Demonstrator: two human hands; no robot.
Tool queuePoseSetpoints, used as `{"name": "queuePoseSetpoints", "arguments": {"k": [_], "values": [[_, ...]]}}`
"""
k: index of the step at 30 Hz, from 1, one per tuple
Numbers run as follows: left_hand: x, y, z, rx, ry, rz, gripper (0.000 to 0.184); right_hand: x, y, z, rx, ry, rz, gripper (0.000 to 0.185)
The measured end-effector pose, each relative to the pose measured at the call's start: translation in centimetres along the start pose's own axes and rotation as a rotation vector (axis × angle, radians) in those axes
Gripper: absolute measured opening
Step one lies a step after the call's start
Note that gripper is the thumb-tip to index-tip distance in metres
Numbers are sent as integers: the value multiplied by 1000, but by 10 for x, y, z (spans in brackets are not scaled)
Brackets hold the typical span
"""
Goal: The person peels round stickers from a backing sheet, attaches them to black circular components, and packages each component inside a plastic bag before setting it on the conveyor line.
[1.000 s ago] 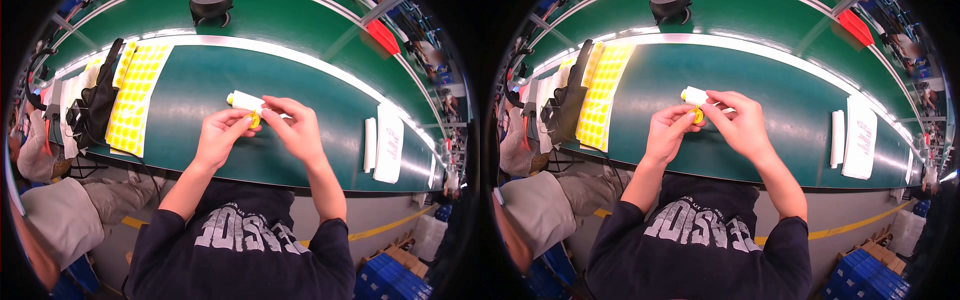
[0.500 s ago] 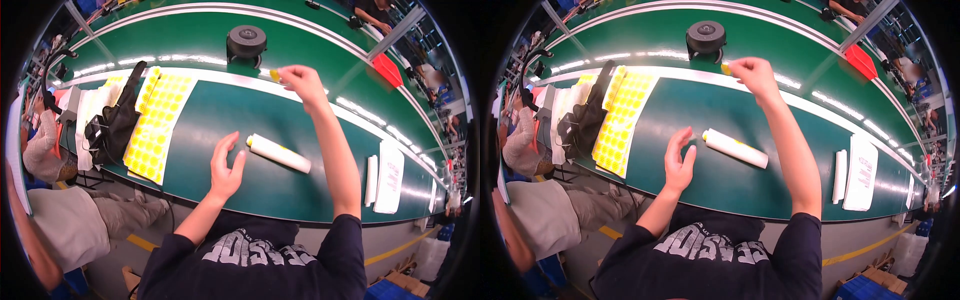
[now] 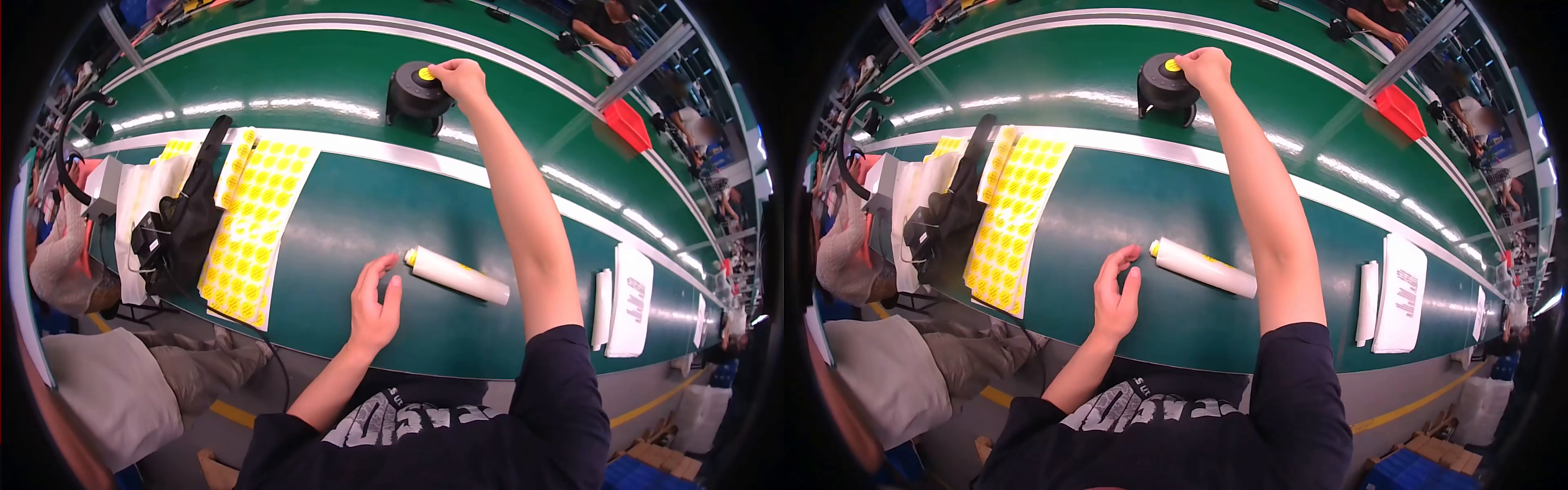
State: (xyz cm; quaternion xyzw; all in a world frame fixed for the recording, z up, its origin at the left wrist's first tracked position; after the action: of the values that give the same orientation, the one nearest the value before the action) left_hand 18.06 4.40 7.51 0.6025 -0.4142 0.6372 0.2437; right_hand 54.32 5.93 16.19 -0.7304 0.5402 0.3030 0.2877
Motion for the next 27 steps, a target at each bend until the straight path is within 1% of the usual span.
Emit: {"name": "queuePoseSetpoints", "arguments": {"k": [6,9,12,15,16,17,19,22,25,27], "values": [[2,1,1,-6,12,7,28,8,0,-6,98,66,-17,22],[3,1,2,-3,14,11,28,9,6,-14,51,122,-7,26],[0,2,2,-8,0,28,28,17,18,-9,436,273,-330,39],[1,2,2,-14,-1,32,28,25,35,-10,389,465,-787,51],[1,1,2,-14,-3,30,28,31,37,-6,182,462,-741,50],[0,1,3,-14,-3,26,29,38,46,0,262,545,-724,51],[1,2,3,-20,-11,19,29,41,46,-5,208,534,-674,51],[2,3,2,-37,-22,5,30,40,51,-11,289,669,-680,53],[-1,4,2,-53,-2,-21,31,41,65,-14,331,719,-610,52],[2,2,2,-51,0,-19,30,46,68,-17,354,629,-641,50]]}}
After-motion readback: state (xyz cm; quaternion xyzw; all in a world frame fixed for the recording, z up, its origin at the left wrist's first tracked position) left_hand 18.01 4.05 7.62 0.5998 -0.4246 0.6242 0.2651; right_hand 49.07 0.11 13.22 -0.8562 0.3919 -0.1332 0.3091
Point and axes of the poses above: each hand's wrist, its own y-axis away from the middle knuckle, its own z-axis out of the palm, x = y × z, the point moved 1 cm from there along -y, towards the middle knuckle, and after that the axes turned 5 degrees about y, right-handed, at the moved point
